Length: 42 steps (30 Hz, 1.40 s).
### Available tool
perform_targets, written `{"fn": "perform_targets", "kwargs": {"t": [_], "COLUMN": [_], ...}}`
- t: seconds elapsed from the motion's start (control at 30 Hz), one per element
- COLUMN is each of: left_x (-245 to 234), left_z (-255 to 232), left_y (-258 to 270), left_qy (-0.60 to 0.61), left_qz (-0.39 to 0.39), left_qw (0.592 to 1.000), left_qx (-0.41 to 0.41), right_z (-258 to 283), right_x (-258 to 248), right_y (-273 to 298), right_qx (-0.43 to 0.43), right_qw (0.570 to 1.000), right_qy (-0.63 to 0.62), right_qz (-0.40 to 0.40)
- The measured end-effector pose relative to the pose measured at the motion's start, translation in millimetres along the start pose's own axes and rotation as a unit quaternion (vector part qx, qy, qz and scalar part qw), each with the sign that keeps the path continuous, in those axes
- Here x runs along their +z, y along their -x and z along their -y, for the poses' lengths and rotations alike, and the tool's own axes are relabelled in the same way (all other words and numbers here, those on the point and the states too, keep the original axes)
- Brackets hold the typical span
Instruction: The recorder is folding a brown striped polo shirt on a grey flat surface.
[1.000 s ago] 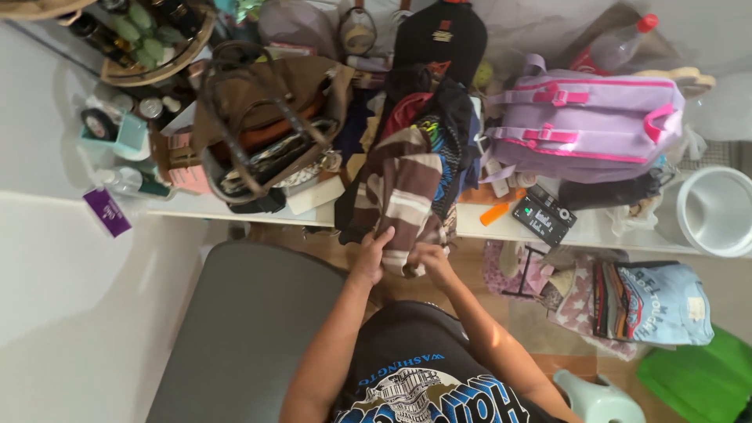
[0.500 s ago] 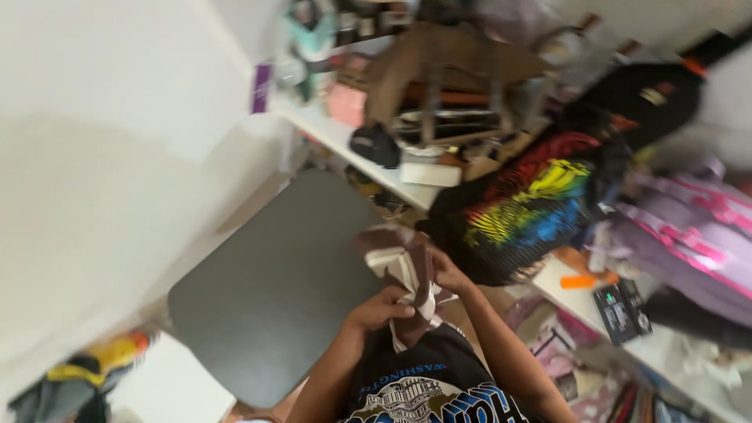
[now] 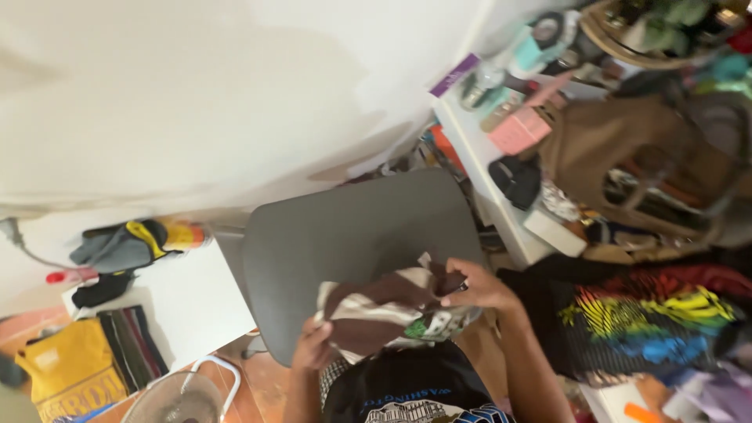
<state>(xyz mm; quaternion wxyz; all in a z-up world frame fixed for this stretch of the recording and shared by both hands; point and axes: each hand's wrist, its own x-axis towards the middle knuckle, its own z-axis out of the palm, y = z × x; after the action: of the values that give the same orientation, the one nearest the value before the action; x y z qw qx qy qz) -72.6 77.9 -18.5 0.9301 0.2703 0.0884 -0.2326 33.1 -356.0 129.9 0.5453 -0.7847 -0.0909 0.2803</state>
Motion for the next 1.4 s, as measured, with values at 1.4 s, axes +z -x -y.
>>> {"fn": "perform_targets", "kwargs": {"t": [1.4], "left_x": [-43], "left_z": [-4], "left_y": [-20], "left_qy": [-0.848], "left_qz": [-0.327], "left_qw": [0.355], "left_qx": [0.218], "right_z": [-115], "right_x": [127], "right_y": [-98], "right_qx": [0.016], "right_qw": [0.799], "right_qy": [0.486], "right_qz": [-0.354]}}
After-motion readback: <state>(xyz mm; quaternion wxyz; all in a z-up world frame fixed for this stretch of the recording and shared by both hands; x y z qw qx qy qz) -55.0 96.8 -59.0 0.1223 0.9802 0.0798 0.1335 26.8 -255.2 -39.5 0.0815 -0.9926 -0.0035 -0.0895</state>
